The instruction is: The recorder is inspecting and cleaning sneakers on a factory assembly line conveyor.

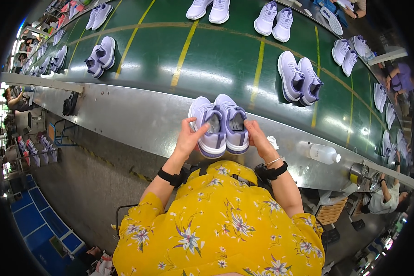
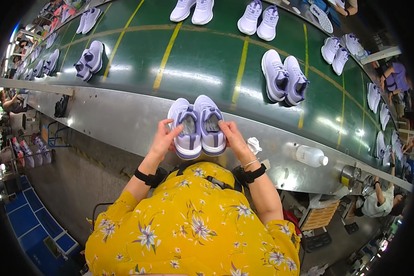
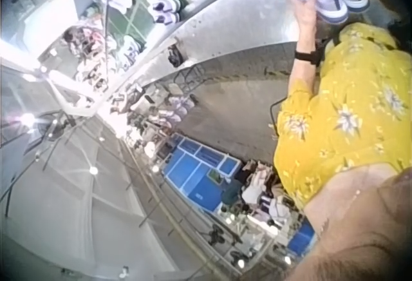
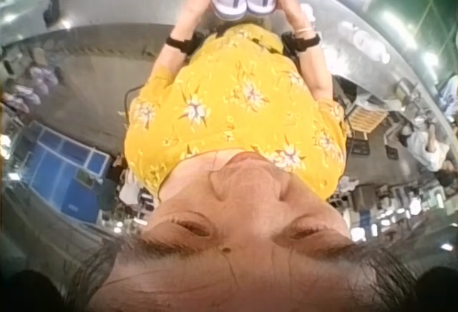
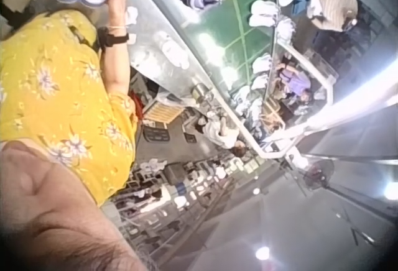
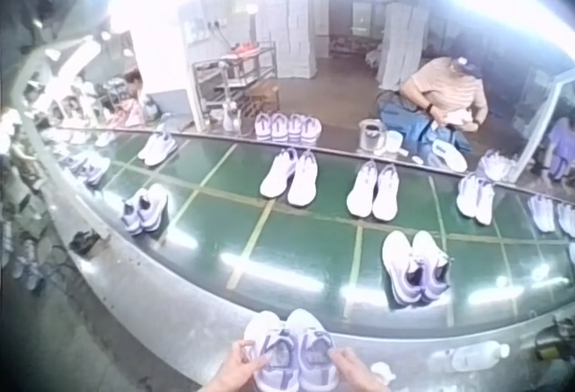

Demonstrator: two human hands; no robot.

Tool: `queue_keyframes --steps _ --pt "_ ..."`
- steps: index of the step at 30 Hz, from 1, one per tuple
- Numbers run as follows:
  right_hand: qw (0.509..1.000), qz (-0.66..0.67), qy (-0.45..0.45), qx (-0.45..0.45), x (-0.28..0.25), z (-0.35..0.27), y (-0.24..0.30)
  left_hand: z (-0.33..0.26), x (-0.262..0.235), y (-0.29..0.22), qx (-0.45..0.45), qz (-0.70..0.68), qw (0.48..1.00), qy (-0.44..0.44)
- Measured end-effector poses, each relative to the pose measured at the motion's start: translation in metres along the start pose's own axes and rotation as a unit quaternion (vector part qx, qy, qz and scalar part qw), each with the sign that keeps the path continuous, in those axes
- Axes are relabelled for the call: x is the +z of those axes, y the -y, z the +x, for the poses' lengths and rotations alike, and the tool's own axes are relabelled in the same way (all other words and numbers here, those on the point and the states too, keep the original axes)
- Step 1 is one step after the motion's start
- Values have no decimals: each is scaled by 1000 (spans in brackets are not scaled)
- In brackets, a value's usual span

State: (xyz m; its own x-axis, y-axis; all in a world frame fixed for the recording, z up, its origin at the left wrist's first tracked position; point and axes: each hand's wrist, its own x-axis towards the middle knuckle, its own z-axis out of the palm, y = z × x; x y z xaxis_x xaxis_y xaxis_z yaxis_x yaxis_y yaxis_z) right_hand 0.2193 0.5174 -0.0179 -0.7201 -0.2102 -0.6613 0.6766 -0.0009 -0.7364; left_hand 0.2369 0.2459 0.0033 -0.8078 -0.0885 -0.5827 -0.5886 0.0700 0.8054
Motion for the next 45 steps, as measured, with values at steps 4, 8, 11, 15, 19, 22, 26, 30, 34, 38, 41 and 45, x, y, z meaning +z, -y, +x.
queue_keyframes --steps 4,8,11,15,19,22,26,30,34,38,41,45 --pt "1000 -10 10 26 -1 -6 -7 -12 -1 11 -25 -6 998 51" --pt "988 148 50 5 -6 -11 -24 -13 -16 37 -20 -196 978 74" --pt "964 246 97 -5 -21 -10 -44 -15 -23 46 -25 -285 952 109" --pt "964 209 127 -100 -29 -15 -57 -19 -21 37 -41 -280 950 130" --pt "980 72 115 -143 -39 -16 -58 -20 -25 44 23 -294 943 153" --pt "991 38 62 -109 -29 -22 -46 -19 -28 45 20 -293 943 159" --pt "963 -120 77 -227 -40 -20 -53 -12 -31 51 8 -303 941 151" --pt "987 119 77 -80 -28 -16 -35 -3 -42 59 14 -351 923 155" --pt "980 177 60 -70 -5 -3 -33 -10 -63 54 23 -381 914 136" --pt "985 163 39 -30 -36 30 -85 15 -66 75 212 -222 948 85" --pt "994 79 50 -56 -23 1 -53 5 -54 42 204 -166 963 65" --pt "968 -152 19 -201 29 15 -46 -2 -80 33 85 55 994 29"
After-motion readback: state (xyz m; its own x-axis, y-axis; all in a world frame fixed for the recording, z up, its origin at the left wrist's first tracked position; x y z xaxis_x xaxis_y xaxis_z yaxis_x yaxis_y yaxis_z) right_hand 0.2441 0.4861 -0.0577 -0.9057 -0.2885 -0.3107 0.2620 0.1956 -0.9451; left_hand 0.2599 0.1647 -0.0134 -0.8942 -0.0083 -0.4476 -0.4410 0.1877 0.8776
